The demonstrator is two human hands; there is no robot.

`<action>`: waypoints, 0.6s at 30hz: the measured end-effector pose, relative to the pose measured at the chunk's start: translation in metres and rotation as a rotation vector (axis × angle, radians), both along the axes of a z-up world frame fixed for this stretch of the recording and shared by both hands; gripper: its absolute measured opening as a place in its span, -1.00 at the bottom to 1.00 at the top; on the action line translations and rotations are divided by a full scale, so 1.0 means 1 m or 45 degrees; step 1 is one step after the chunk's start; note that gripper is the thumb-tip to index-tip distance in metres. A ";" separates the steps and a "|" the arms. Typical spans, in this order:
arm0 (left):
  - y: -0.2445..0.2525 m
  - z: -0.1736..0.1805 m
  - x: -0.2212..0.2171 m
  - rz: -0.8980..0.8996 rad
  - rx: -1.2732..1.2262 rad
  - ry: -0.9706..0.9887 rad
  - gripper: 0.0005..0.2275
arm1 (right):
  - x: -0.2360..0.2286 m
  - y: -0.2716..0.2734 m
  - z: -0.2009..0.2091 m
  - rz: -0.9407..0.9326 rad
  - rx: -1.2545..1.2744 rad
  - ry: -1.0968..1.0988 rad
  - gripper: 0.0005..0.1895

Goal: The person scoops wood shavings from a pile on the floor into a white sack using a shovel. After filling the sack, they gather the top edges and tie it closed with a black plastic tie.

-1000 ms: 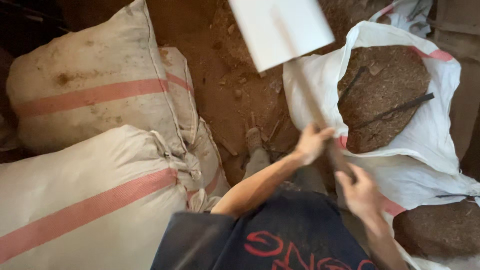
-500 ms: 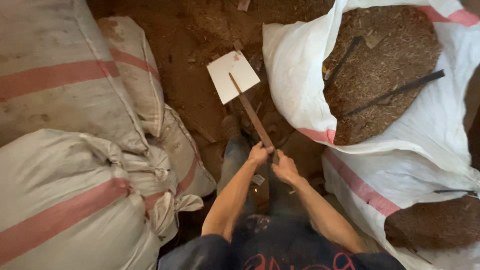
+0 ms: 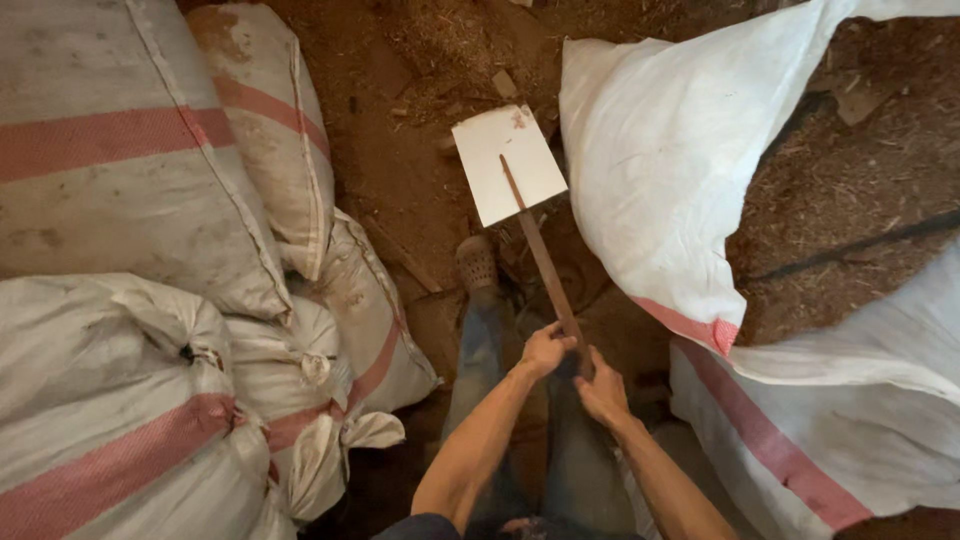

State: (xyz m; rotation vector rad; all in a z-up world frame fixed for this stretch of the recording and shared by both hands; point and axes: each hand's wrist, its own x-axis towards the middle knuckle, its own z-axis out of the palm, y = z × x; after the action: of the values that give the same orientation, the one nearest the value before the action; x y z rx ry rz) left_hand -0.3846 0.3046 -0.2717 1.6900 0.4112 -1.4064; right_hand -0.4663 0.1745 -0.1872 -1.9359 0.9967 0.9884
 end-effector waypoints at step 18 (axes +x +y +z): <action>-0.019 -0.048 0.027 0.138 0.165 -0.058 -0.47 | 0.039 -0.009 -0.131 -0.088 0.093 -0.265 -0.29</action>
State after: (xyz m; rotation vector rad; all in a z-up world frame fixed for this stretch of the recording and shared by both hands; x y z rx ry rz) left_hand -0.3576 0.2856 -0.3202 1.7726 0.5704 -1.2835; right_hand -0.4272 0.1651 -0.3182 -1.8870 0.8903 0.7564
